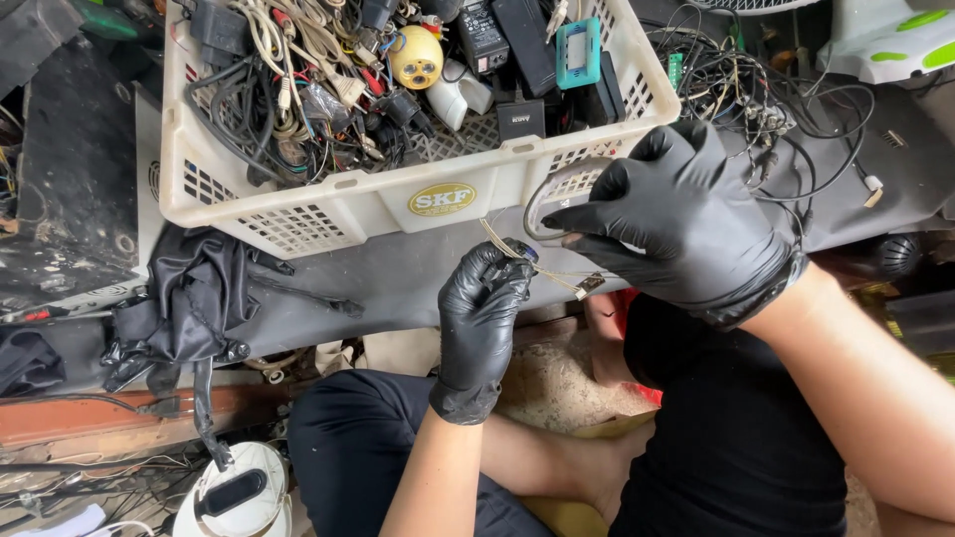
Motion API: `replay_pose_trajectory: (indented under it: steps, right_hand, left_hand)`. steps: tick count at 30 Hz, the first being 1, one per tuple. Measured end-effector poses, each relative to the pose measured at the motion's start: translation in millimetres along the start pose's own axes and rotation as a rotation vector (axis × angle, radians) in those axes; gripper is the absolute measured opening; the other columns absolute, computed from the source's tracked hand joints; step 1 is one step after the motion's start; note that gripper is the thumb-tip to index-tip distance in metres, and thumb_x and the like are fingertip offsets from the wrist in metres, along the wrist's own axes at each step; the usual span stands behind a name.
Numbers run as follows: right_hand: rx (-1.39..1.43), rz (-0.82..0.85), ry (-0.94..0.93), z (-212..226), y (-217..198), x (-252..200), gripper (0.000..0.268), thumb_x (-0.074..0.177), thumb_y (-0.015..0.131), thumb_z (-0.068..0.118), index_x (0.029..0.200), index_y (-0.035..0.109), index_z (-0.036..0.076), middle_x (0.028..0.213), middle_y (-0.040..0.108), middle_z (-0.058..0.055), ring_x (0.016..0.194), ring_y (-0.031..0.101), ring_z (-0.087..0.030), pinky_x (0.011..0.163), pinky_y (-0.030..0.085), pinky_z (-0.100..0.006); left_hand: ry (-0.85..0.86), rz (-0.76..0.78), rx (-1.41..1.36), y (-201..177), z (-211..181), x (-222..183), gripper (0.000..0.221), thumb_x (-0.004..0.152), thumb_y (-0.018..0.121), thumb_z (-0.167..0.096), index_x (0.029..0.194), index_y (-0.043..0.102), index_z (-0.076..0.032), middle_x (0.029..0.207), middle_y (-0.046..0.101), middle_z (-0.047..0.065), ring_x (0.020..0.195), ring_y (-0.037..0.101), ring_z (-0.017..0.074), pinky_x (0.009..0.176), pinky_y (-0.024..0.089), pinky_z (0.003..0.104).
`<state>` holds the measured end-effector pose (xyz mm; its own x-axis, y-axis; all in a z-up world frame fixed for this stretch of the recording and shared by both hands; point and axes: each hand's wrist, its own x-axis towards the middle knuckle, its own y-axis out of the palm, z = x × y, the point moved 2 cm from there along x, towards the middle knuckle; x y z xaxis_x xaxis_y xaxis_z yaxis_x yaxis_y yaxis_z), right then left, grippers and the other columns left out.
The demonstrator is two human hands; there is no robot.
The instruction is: A person wearing black gloves untangles a thin black wire from a basket of electronic scrap, coils it around their hand, and then uses wire cutters to snip it.
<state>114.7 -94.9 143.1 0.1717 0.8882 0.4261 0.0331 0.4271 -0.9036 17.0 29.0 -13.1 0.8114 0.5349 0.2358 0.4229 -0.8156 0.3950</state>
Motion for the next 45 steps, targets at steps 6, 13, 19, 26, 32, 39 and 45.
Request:
replay_pose_trajectory:
  steps: [6,13,19,26,32,39,45]
  right_hand:
    - [-0.264,0.011,-0.204,-1,-10,33,0.015,0.086,0.071,0.025,0.098,0.075,0.018,0.115,0.068,-0.004,0.073,0.058,-0.029,0.07,0.043,-0.044]
    - [-0.509,-0.021,-0.314,-21,17,71,0.017,0.092,0.066,0.035,0.084,0.064,0.02,0.092,0.06,-0.001,0.082,0.056,-0.027,0.084,0.039,-0.044]
    - [-0.526,-0.111,-0.396,-31,39,98,0.018,0.081,0.07,0.03,0.08,0.061,0.015,0.085,0.06,-0.007,0.077,0.053,-0.028,0.074,0.043,-0.039]
    - [-0.461,0.016,-0.295,-52,75,125,0.018,0.076,0.069,0.013,0.094,0.067,0.012,0.091,0.065,-0.013,0.075,0.056,-0.03,0.06,0.048,-0.041]
    - [-0.324,0.222,-0.322,-67,94,140,0.031,0.069,0.07,0.009,0.098,0.073,0.016,0.094,0.071,-0.007,0.084,0.066,-0.034,0.075,0.054,-0.045]
    - [0.114,0.237,-0.225,-58,71,122,0.042,0.074,0.065,0.0,0.114,0.073,0.011,0.107,0.074,-0.004,0.075,0.068,-0.033,0.071,0.055,-0.044]
    - [0.226,-0.165,-0.134,-68,8,82,0.021,0.098,0.066,-0.01,0.119,0.067,-0.01,0.093,0.07,-0.015,0.069,0.062,-0.023,0.063,0.051,-0.034]
  left_hand:
    - [-0.038,-0.057,-0.223,-4,13,6,0.022,0.092,0.061,0.004,0.113,0.063,0.001,0.101,0.069,0.007,0.083,0.06,0.0103,0.074,0.051,0.023]
    - [0.012,-0.146,-0.444,3,19,29,0.015,0.095,0.056,0.004,0.109,0.059,0.001,0.091,0.067,0.011,0.082,0.064,0.0175,0.071,0.053,0.028]
    - [0.059,-0.24,-0.468,-2,30,45,0.016,0.095,0.058,0.005,0.109,0.06,-0.001,0.099,0.067,0.008,0.087,0.067,0.0175,0.08,0.057,0.031]
    - [-0.003,-0.479,-0.337,5,39,57,0.01,0.09,0.063,0.006,0.1,0.062,0.003,0.091,0.068,0.017,0.087,0.071,0.0342,0.071,0.063,0.043]
    - [0.005,-0.366,-0.452,-2,46,53,0.013,0.093,0.061,0.003,0.106,0.062,0.002,0.095,0.068,0.016,0.088,0.069,0.028,0.078,0.059,0.038]
    - [0.041,-0.23,-0.561,-5,48,53,0.014,0.096,0.058,0.002,0.109,0.062,0.0,0.1,0.069,0.011,0.089,0.067,0.0199,0.087,0.056,0.035]
    - [0.022,-0.244,-0.518,-5,40,54,0.014,0.095,0.059,0.002,0.108,0.063,-0.001,0.098,0.068,0.009,0.093,0.069,0.0213,0.086,0.057,0.035]
